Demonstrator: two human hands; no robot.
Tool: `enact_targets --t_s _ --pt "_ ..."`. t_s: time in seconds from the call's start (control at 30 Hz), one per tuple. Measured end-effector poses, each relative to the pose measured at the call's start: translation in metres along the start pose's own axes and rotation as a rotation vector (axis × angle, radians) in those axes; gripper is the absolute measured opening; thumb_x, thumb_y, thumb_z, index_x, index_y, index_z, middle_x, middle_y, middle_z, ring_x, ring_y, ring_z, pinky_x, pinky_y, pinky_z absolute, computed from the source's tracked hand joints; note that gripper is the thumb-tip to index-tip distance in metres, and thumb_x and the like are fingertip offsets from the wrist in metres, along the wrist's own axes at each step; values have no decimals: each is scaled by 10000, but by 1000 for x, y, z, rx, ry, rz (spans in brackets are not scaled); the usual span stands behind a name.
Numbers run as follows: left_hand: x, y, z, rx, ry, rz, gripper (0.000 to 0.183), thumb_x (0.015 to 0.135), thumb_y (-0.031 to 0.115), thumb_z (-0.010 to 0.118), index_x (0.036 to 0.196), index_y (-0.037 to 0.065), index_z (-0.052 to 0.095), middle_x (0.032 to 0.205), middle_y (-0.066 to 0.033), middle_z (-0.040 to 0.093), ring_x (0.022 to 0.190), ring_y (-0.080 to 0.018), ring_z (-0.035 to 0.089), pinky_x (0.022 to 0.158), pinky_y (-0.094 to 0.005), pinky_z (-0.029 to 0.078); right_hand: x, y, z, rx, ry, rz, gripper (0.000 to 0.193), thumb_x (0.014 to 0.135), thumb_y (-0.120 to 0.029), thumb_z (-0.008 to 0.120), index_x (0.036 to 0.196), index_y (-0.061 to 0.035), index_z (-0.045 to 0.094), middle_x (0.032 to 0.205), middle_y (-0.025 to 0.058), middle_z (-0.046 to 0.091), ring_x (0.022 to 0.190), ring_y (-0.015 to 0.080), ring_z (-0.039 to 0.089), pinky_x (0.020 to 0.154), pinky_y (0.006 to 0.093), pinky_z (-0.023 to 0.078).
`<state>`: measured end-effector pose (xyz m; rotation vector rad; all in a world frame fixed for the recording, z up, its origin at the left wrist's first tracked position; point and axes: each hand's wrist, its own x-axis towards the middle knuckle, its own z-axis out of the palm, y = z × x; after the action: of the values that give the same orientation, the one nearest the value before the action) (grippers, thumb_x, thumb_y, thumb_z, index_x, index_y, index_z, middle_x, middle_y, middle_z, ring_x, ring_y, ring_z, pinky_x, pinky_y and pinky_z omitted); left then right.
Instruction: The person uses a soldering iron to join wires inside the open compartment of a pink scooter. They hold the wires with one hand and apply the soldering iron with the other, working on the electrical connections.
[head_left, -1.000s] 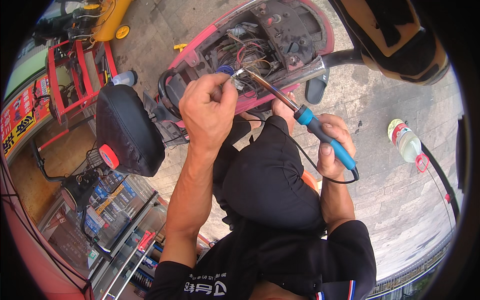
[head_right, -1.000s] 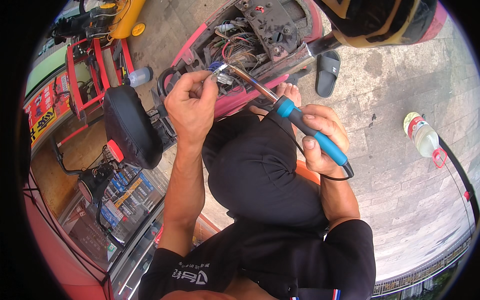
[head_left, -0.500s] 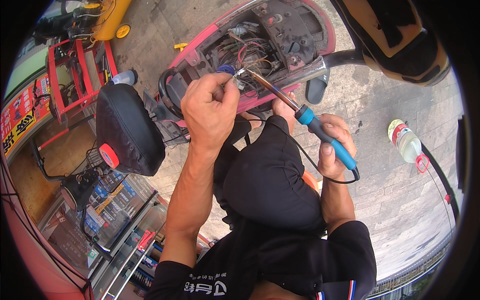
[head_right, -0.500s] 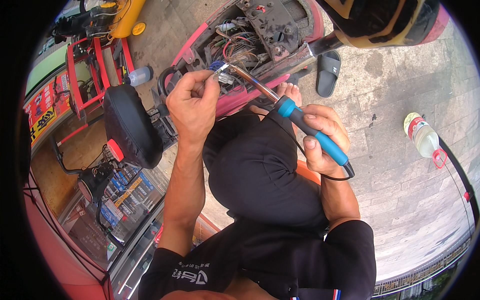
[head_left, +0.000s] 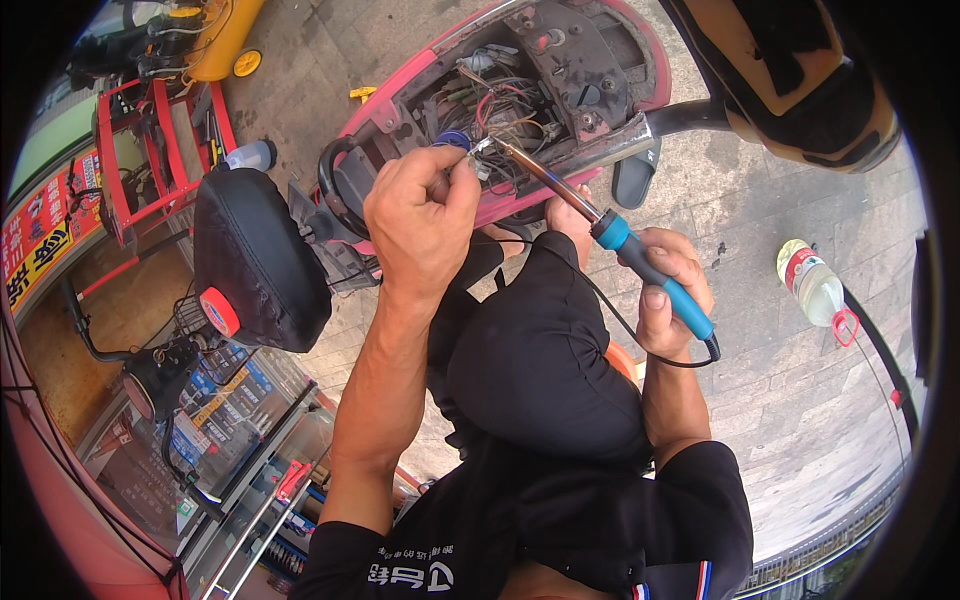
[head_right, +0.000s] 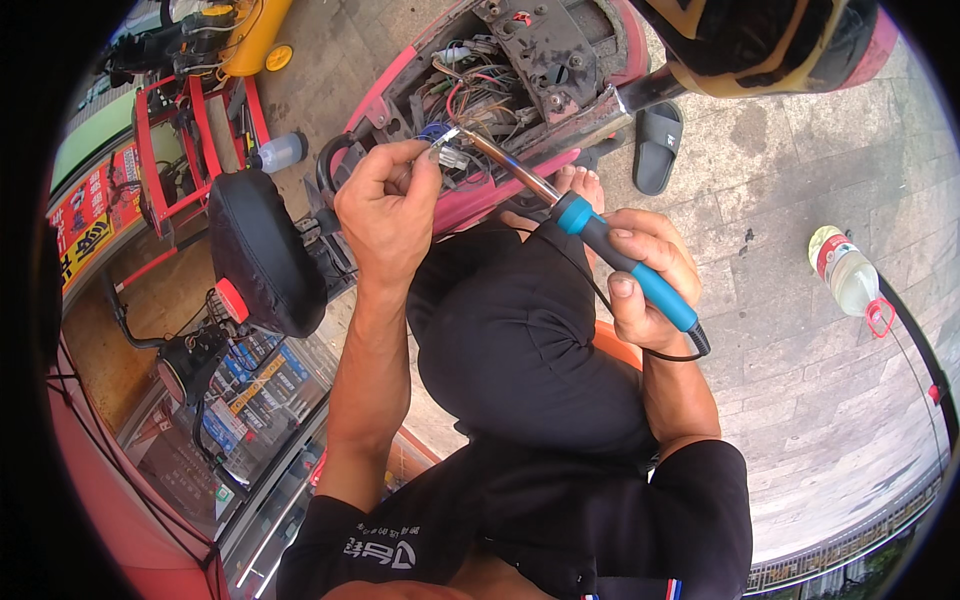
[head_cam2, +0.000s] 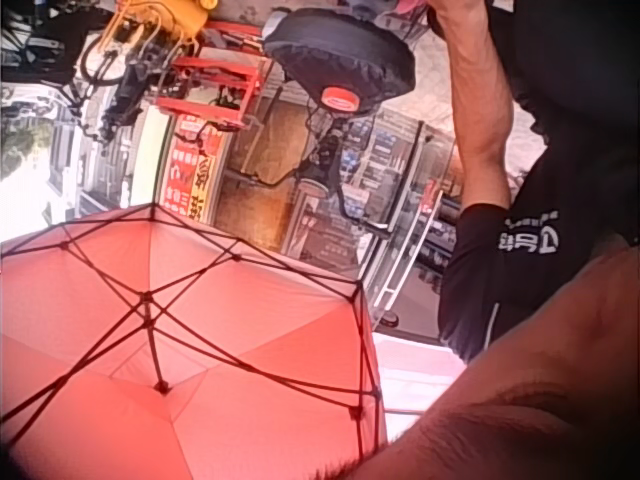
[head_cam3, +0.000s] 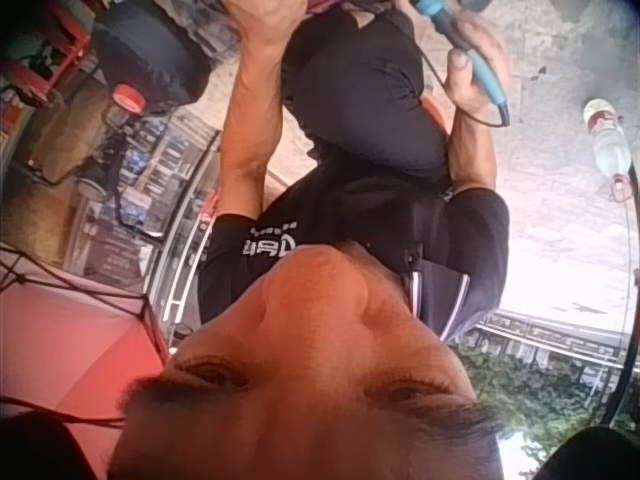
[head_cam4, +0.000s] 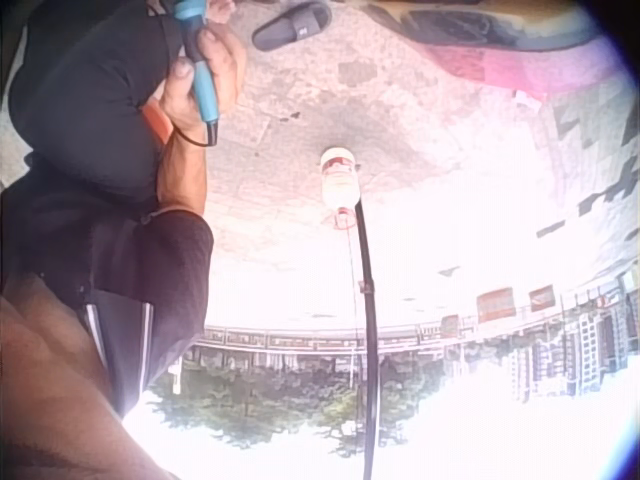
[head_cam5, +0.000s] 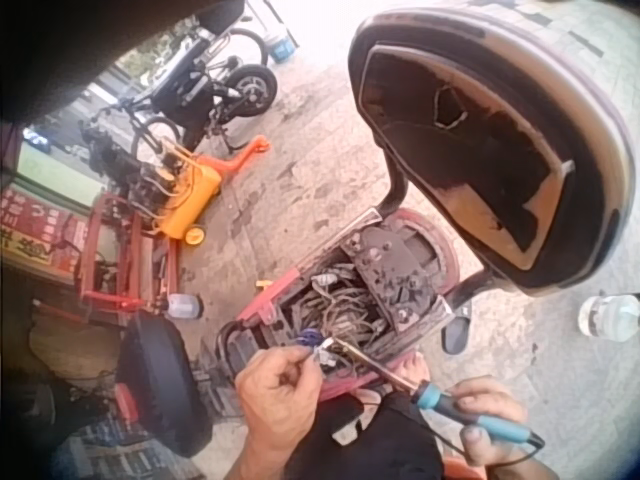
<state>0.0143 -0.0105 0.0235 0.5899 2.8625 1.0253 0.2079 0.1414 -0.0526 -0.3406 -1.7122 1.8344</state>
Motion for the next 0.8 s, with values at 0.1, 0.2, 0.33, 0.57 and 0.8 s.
enact_targets --t_s 0.1,0.2,0.33,0.57,0.8 --pt "0 0 0 3 -1 5 53 753 36 708 805 42 697 586 -48 563 589 -219 545 583 -361 444 0 0 0 7 1 -1 310 943 -241 635 1126 9 611 1034 240 653 908 314 667 781 389 543" --pt "-1 1 -1 10 -1 9 50 752 38 712 799 43 694 582 -46 557 584 -219 541 579 -363 441 0 0 0 3 -1 -1 305 942 -236 635 1122 10 612 1034 239 653 908 315 667 782 388 543" --pt "0 1 1 5 13 20 49 752 40 716 794 43 693 577 -45 550 577 -220 535 576 -365 437 0 0 0 2 -4 0 301 941 -230 635 1121 10 613 1035 237 653 911 315 666 784 387 541" --pt "0 1 1 11 8 41 49 752 35 717 794 45 694 577 -44 549 571 -221 528 575 -364 431 -1 3 -5 -26 -82 -31 323 977 -238 584 1186 8 571 1128 263 588 870 269 649 748 375 555" --pt "1 1 0 31 4 59 47 744 26 712 782 48 694 582 -45 557 572 -224 530 585 -362 434 -2 4 -6 -35 -84 -29 321 974 -235 584 1188 4 572 1129 262 587 867 266 648 750 376 553"
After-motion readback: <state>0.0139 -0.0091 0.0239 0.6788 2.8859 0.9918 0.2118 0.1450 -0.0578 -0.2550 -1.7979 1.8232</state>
